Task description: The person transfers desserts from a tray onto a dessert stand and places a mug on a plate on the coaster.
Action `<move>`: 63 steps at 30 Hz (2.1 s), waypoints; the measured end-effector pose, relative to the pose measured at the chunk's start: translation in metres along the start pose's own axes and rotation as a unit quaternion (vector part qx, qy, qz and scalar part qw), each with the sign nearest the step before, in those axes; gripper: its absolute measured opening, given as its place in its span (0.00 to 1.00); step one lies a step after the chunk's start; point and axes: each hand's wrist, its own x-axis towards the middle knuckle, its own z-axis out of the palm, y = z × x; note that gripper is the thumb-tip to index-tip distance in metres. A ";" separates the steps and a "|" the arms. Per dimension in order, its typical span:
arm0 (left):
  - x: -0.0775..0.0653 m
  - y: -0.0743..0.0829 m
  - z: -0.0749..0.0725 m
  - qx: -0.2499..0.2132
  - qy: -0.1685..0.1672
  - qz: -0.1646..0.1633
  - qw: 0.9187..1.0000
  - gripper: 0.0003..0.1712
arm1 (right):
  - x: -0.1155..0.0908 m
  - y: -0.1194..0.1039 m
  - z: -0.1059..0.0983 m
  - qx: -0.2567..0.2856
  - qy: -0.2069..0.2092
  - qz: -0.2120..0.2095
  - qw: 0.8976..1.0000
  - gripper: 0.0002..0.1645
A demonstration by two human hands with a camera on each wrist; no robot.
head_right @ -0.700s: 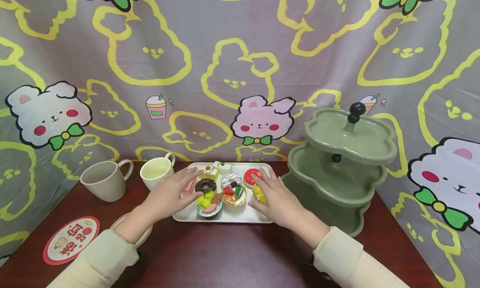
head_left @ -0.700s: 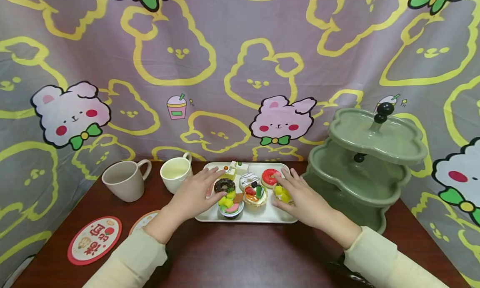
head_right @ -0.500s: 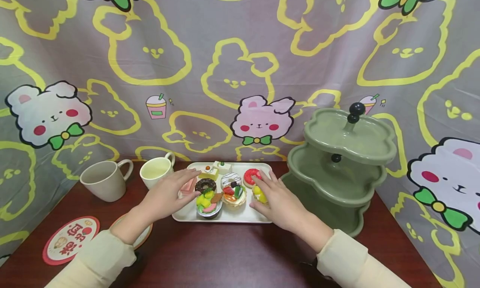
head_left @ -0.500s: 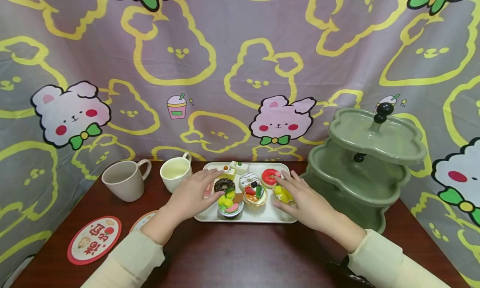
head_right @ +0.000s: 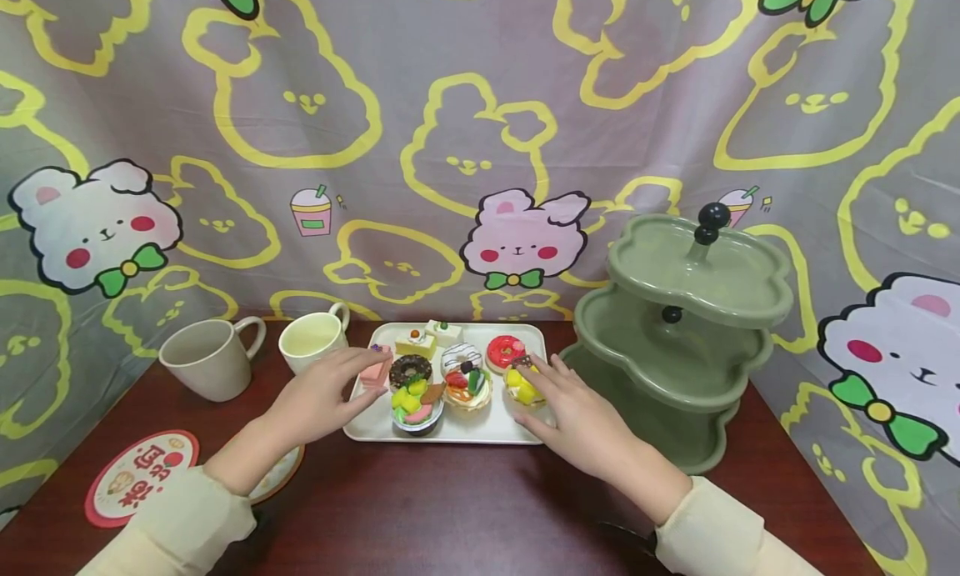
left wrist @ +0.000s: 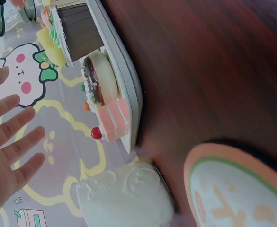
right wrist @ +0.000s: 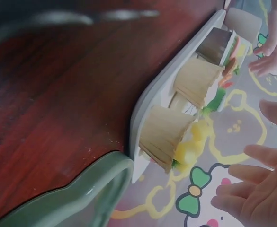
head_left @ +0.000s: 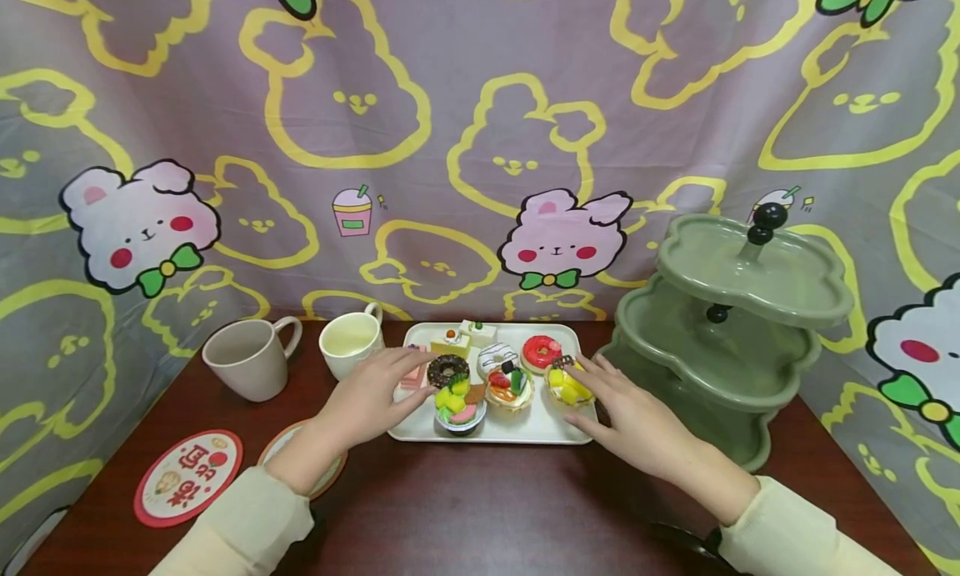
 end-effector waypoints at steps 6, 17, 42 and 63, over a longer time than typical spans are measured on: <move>-0.006 -0.008 0.000 0.002 0.016 0.033 0.999 0.23 | -0.011 0.003 0.000 -0.001 0.009 -0.003 1.000 0.37; -0.018 -0.018 0.003 -0.018 0.008 0.087 0.996 0.16 | -0.031 0.006 -0.002 0.006 0.026 0.001 1.000 0.36; -0.038 -0.025 0.016 -0.053 -0.092 0.083 0.991 0.13 | -0.084 0.035 -0.011 -0.039 0.080 -0.008 0.996 0.39; -0.039 -0.031 0.022 -0.054 -0.157 0.073 0.983 0.09 | -0.117 0.067 -0.026 0.006 -0.131 0.179 0.975 0.44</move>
